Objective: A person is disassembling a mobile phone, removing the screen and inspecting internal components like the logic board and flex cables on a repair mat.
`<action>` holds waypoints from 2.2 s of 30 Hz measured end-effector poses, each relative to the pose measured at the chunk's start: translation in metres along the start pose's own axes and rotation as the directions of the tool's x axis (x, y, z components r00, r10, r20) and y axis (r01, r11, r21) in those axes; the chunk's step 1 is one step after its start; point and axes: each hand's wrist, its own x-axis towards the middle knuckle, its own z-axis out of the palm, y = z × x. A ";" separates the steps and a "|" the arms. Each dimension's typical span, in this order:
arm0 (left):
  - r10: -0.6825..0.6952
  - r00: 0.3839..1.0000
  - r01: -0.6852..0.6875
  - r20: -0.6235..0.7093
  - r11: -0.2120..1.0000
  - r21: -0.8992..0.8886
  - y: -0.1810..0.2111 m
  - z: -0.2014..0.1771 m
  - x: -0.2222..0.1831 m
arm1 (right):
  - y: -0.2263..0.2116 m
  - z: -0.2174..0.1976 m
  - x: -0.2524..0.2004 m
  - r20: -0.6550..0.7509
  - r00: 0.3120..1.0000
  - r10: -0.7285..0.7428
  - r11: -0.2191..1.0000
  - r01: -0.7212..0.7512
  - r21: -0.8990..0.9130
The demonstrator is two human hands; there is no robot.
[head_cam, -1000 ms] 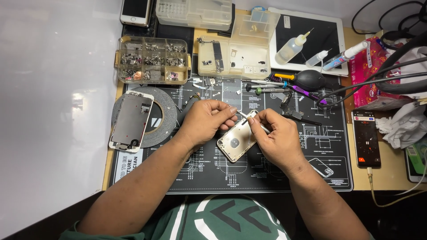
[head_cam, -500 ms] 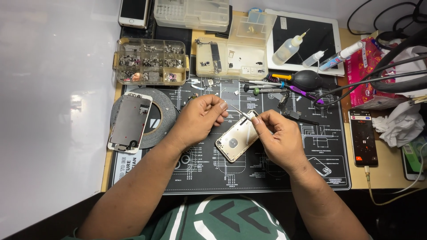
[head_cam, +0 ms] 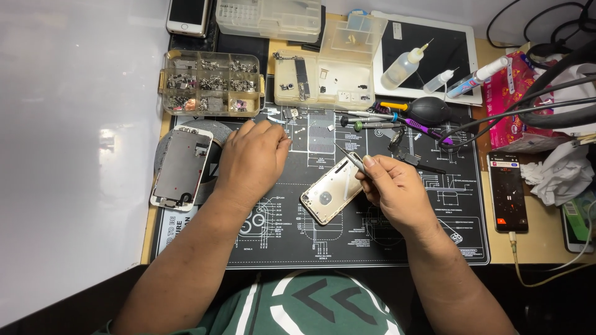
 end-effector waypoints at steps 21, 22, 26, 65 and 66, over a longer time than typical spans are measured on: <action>0.016 0.997 -0.014 0.069 0.999 -0.035 0.005 -0.006 0.002 | 0.009 -0.032 -0.025 -0.067 0.995 -0.070 0.997 0.072 0.023; -0.003 0.997 0.006 0.076 0.999 -0.045 0.004 -0.008 0.002 | 0.012 -0.035 -0.028 -0.086 0.994 -0.075 0.997 0.077 0.025; -0.022 0.998 0.028 0.067 0.995 -0.100 0.005 -0.019 0.007 | 0.018 -0.052 -0.036 -0.152 0.982 -0.112 0.993 0.107 -0.042; 0.170 0.698 0.165 0.695 0.907 -0.388 0.037 -0.065 0.009 | 0.066 -0.068 -0.056 -0.198 0.911 -0.361 0.554 0.039 -0.832; 0.185 0.712 0.154 0.678 0.900 -0.407 0.035 -0.064 0.009 | 0.067 -0.068 -0.056 -0.193 0.910 -0.368 0.552 0.046 -0.833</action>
